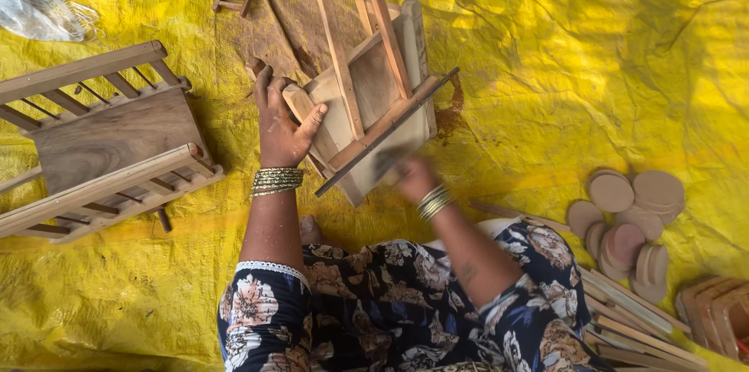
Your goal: The person sits on the ground holding a small wooden chair-shaped furniture piece, sands its surfaces with a sanding block, repositions it to sand different edges, then dips a brush into a container and applies a brown coating to the wood surfaces with the brush.
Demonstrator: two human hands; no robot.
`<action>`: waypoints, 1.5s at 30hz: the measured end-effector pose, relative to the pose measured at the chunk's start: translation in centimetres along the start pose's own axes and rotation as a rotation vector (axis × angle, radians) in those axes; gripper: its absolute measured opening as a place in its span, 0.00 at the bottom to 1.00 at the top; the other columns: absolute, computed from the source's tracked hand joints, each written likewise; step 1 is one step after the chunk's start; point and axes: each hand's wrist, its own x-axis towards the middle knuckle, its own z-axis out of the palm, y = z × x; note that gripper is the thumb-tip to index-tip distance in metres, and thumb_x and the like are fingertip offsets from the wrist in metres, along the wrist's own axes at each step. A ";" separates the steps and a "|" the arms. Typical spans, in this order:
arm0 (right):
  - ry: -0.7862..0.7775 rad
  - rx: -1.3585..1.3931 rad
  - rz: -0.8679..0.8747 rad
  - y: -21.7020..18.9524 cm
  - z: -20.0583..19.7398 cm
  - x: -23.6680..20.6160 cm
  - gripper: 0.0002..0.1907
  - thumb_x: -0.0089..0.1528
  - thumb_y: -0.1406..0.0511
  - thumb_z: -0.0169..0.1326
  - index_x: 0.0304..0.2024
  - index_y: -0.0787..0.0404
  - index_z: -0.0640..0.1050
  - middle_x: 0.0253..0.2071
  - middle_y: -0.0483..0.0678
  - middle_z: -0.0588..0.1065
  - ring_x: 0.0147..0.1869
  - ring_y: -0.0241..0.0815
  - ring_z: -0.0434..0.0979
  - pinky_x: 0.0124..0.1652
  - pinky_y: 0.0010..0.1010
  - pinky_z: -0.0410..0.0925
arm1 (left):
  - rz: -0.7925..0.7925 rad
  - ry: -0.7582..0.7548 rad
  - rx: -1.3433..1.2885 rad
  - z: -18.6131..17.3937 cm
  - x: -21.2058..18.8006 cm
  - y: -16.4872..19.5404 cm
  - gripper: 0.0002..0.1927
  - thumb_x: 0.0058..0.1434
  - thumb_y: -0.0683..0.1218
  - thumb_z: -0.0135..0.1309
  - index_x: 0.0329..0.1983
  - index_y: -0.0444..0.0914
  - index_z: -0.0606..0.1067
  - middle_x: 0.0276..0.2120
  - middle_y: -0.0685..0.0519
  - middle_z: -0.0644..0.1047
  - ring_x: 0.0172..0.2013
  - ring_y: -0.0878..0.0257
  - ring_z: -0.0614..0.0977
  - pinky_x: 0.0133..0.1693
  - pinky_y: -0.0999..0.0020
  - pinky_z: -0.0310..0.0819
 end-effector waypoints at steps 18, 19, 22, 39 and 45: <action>0.202 -0.454 0.252 0.3 2.6 -3.6 0.07 0.60 0.66 0.58 0.40 0.52 0.84 0.34 0.51 0.81 0.35 0.48 0.83 0.35 0.40 0.74 | -0.030 0.052 0.008 0.9 0.5 -2.2 0.37 0.64 0.61 0.67 0.64 0.36 0.65 0.73 0.36 0.56 0.74 0.37 0.60 0.72 0.45 0.58; 0.139 -0.395 0.215 -0.3 3.5 -4.5 0.09 0.60 0.66 0.59 0.44 0.55 0.82 0.34 0.52 0.81 0.35 0.49 0.83 0.35 0.39 0.74 | -0.033 0.050 -0.005 0.8 0.3 -2.3 0.38 0.64 0.61 0.67 0.65 0.36 0.65 0.73 0.36 0.56 0.73 0.37 0.61 0.72 0.45 0.59; -0.091 -0.272 0.144 -1.6 5.8 -7.1 0.18 0.59 0.68 0.58 0.53 0.57 0.80 0.34 0.53 0.81 0.35 0.47 0.83 0.36 0.38 0.74 | -0.040 0.027 -0.015 0.5 -0.1 -2.4 0.39 0.64 0.62 0.67 0.66 0.36 0.64 0.72 0.37 0.56 0.73 0.38 0.61 0.72 0.45 0.60; 0.430 -0.088 0.448 2.7 -0.4 -0.2 0.12 0.59 0.61 0.64 0.38 0.63 0.79 0.33 0.50 0.80 0.34 0.46 0.81 0.37 0.39 0.75 | 0.019 -0.010 -0.058 0.2 -0.3 0.4 0.36 0.62 0.60 0.70 0.61 0.36 0.67 0.73 0.37 0.57 0.74 0.38 0.62 0.73 0.44 0.61; -0.019 -0.026 0.503 -2.0 5.4 -4.5 0.10 0.63 0.59 0.56 0.42 0.58 0.79 0.32 0.48 0.82 0.33 0.38 0.84 0.37 0.34 0.76 | 0.042 0.027 -0.084 0.5 0.7 0.3 0.38 0.65 0.60 0.69 0.66 0.37 0.65 0.74 0.37 0.55 0.74 0.38 0.62 0.73 0.48 0.61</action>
